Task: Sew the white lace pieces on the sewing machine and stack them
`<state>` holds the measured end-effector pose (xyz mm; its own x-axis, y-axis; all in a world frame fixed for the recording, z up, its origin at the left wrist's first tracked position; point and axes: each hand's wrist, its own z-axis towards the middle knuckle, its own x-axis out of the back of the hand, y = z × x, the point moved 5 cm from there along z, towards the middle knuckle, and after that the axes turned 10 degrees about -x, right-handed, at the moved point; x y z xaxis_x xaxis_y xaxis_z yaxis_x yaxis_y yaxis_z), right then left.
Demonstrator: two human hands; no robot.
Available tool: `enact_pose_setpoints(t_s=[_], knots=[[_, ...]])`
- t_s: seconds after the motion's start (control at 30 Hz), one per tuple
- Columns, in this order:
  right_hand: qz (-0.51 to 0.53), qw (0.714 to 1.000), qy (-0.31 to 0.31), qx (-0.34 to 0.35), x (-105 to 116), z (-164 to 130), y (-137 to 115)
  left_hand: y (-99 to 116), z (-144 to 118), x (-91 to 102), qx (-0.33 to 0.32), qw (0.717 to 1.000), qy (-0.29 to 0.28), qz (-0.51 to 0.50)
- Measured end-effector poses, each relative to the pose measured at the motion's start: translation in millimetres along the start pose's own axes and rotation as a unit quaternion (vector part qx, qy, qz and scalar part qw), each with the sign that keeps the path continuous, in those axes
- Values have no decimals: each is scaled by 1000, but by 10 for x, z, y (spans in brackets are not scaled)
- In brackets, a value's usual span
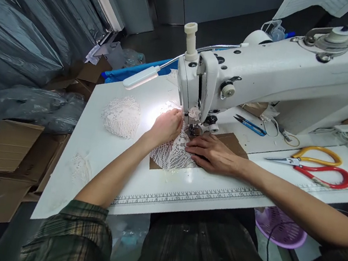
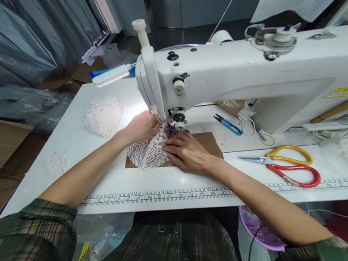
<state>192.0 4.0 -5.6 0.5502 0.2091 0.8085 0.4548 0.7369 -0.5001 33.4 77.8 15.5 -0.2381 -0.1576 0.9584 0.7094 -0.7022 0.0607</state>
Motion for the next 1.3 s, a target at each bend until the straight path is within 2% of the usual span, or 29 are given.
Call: enact_pose_setpoints(t_s=[0.1,0.17,0.23,0.3,0.33,0.37,0.47,0.57,0.7,0.8,0.93,1.1,1.2,1.3], knots=[[-2,1000,5,-21,-70,-5,34,-51,148,-204,-71,997,5,-37],[-1,1000,1,-28,-72,-18,35,-96,196,-235,-95,993,23,-62],[15,999,-4,-39,-38,-30,39,-125,148,-158,-89,993,50,-54],[59,996,0,-60,20,-37,68,-97,-10,2,-75,993,86,-20],[84,994,7,-76,53,-38,97,-52,-122,95,-73,992,104,-7],[106,990,16,-93,83,-38,134,32,-240,164,-98,990,99,-9],[121,984,39,-129,133,-22,254,396,-596,277,-242,967,45,-61],[55,994,14,-93,91,38,287,639,-791,257,-303,952,14,-30],[-69,995,-44,-54,-5,132,259,726,-762,133,-299,951,29,74],[-99,990,-62,-76,-13,171,234,704,-703,80,-260,963,54,45],[-53,993,-45,-98,43,146,216,661,-722,56,-217,973,73,-40],[45,995,0,-94,102,17,295,616,-772,93,-224,967,85,-81],[43,996,26,-75,91,-35,327,603,-770,112,-231,964,84,-98],[18,998,28,-51,60,-37,306,618,-761,134,-232,963,113,-77]])
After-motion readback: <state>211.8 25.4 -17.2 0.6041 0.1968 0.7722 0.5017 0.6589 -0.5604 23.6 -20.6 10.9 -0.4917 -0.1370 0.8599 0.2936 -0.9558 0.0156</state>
